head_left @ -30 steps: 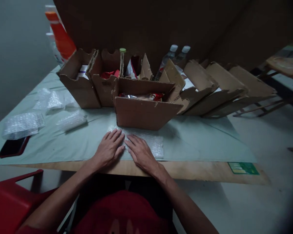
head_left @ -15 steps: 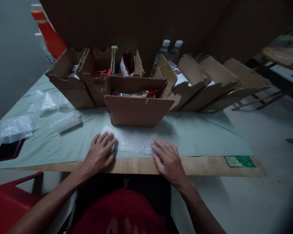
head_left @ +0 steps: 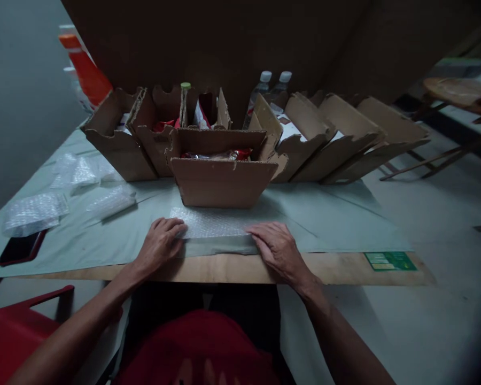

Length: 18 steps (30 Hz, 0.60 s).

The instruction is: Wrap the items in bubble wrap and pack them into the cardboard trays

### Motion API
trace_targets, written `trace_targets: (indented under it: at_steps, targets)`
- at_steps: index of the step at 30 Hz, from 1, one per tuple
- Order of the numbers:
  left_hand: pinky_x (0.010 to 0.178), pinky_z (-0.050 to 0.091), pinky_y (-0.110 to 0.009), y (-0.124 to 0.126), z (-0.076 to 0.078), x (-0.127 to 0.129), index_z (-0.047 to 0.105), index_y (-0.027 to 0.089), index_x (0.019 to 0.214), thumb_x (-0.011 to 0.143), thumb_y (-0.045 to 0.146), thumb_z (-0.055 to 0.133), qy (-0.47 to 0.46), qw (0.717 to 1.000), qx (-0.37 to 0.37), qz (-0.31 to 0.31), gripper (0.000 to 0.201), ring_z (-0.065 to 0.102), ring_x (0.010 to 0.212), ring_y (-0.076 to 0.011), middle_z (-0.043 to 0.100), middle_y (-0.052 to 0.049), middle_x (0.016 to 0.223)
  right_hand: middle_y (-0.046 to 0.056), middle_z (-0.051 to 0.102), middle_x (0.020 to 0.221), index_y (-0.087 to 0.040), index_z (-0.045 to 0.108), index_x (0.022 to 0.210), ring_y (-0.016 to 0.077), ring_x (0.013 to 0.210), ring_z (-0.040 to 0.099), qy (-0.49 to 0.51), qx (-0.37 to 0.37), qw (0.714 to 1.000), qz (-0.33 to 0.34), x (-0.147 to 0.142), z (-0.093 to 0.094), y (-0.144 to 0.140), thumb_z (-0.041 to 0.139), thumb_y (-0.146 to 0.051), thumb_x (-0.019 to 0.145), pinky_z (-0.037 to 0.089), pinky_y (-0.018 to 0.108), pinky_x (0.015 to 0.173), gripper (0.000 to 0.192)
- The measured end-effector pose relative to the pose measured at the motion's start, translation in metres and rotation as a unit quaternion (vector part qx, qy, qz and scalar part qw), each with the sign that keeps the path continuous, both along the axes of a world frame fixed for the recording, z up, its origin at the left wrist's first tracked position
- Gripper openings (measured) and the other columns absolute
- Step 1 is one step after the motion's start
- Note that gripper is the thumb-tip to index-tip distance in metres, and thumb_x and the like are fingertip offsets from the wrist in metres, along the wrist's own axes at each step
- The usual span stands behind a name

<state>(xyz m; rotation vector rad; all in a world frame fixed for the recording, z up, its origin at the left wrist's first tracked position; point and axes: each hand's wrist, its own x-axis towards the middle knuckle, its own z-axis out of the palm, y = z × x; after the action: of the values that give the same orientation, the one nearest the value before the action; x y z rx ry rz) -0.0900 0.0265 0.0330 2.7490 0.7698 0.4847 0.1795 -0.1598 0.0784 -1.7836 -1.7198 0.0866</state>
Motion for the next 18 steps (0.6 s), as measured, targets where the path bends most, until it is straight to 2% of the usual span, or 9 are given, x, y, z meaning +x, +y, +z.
trace_targets:
  at_steps: [3,6,9,11,14,16,18]
  targets:
    - [0.103,0.048,-0.05,0.002,0.009,-0.005,0.073,0.025,0.101,0.086,0.018,0.052,-0.045,0.998,-0.041,0.002,0.027,0.068,0.108,-0.0267,0.076,-0.007,0.113,0.005,0.078,0.094,-0.023,0.076,0.101,0.0219,0.086,0.07,0.082,-0.003,0.996,-0.033,-0.001,0.016,-0.005,0.049,-0.027,0.098,0.052,0.038,0.084,0.027]
    - [0.079,0.056,-0.035,0.004,0.029,-0.013,0.073,0.023,0.091,0.09,0.032,0.054,-0.09,0.984,-0.151,0.038,0.021,0.07,0.085,-0.022,0.077,-0.004,0.09,0.003,0.077,0.095,-0.023,0.075,0.102,0.0196,0.087,0.069,0.184,-0.006,0.979,-0.084,-0.002,0.026,-0.005,0.055,-0.034,0.097,0.053,0.031,0.079,0.024]
    - [0.063,0.052,-0.027,0.011,0.038,-0.016,0.073,0.022,0.093,0.089,0.043,0.058,-0.101,0.965,-0.224,0.09,0.026,0.068,0.075,-0.0192,0.075,-0.002,0.084,0.003,0.075,0.089,-0.02,0.075,0.102,0.0178,0.078,0.067,0.245,-0.02,0.963,-0.11,0.003,0.016,0.008,0.06,-0.038,0.093,0.052,0.028,0.069,0.025]
    - [0.066,0.053,-0.029,0.016,0.031,-0.014,0.072,0.021,0.101,0.087,0.043,0.059,-0.085,0.969,-0.199,0.118,0.029,0.067,0.077,-0.0207,0.075,-0.003,0.087,0.004,0.074,0.085,-0.018,0.074,0.102,0.0188,0.074,0.066,0.226,-0.032,0.965,-0.13,0.009,-0.004,0.02,0.059,-0.037,0.091,0.051,0.03,0.067,0.027]
    - [0.084,0.055,-0.04,0.018,0.012,-0.011,0.068,0.018,0.119,0.086,0.038,0.058,-0.049,0.984,-0.083,0.148,0.04,0.066,0.093,-0.0276,0.072,-0.01,0.101,0.01,0.075,0.095,-0.017,0.073,0.104,0.0253,0.087,0.068,0.101,-0.018,0.979,-0.177,0.017,-0.032,0.027,0.057,-0.036,0.09,0.052,0.038,0.079,0.029]
    - [0.095,0.052,-0.047,0.013,0.004,-0.01,0.061,0.016,0.131,0.089,0.035,0.058,-0.056,0.987,0.0,0.148,0.046,0.062,0.109,-0.0319,0.067,-0.016,0.118,0.013,0.074,0.109,-0.017,0.071,0.109,0.0287,0.102,0.067,0.01,0.014,0.98,-0.198,0.017,-0.041,0.022,0.055,-0.035,0.093,0.05,0.043,0.089,0.029]
    - [0.1,0.049,-0.049,0.007,0.001,-0.009,0.056,0.017,0.136,0.092,0.033,0.057,-0.079,0.988,0.053,0.123,0.046,0.058,0.118,-0.0325,0.06,-0.017,0.13,0.012,0.072,0.117,-0.02,0.07,0.113,0.0281,0.11,0.065,-0.046,0.036,0.979,-0.196,0.013,-0.041,0.013,0.052,-0.033,0.097,0.048,0.043,0.092,0.028]
